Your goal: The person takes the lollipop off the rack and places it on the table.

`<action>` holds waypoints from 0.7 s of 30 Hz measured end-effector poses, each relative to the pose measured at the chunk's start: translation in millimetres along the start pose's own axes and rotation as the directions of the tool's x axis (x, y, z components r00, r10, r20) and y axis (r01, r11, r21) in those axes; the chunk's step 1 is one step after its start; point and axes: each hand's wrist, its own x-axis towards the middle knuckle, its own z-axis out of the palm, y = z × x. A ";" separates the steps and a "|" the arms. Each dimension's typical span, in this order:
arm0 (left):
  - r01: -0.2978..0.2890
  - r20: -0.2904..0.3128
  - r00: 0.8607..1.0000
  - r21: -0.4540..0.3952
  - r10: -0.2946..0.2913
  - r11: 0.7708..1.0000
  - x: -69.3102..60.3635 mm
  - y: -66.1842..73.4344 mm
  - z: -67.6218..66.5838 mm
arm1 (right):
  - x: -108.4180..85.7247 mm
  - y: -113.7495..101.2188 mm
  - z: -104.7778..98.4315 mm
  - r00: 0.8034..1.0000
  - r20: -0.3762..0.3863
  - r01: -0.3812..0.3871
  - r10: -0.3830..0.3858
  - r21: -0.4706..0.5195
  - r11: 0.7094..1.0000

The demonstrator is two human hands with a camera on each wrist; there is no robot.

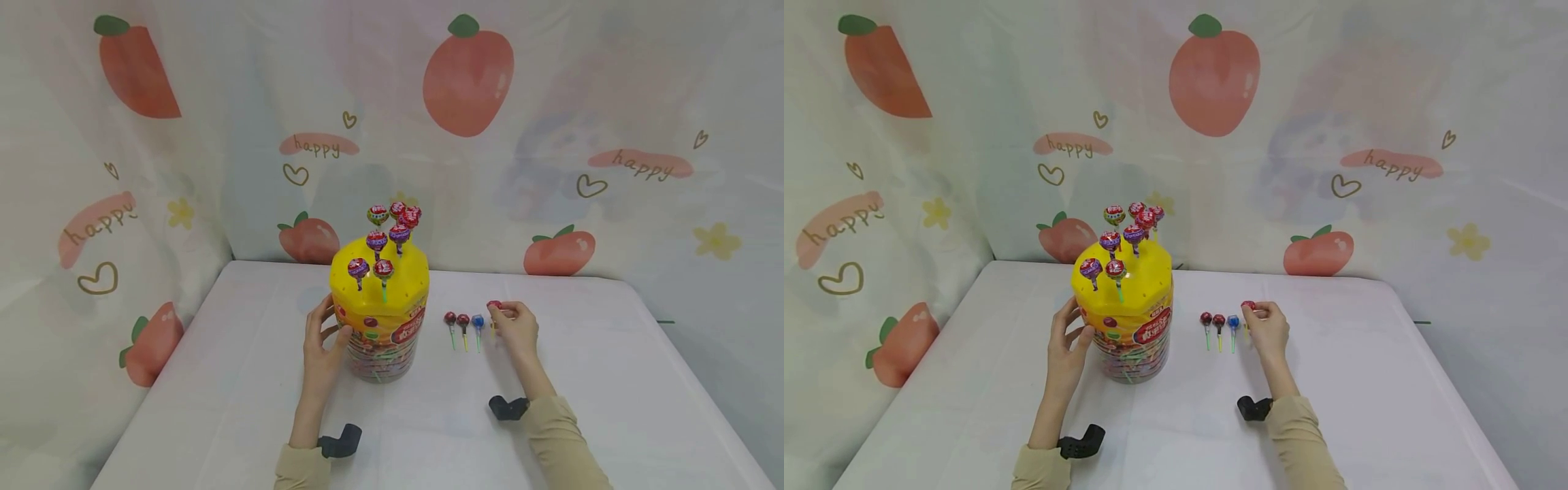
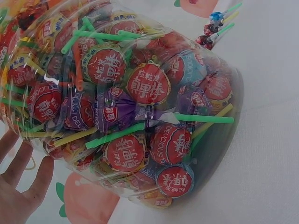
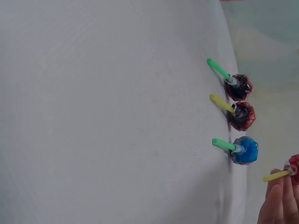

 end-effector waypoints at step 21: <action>0.022 0.000 1.000 0.002 -0.022 1.000 0.8 0.5 -0.3 | 8.9 15.7 0.4 0.982 0.103 -0.137 0.158 -0.187 0.973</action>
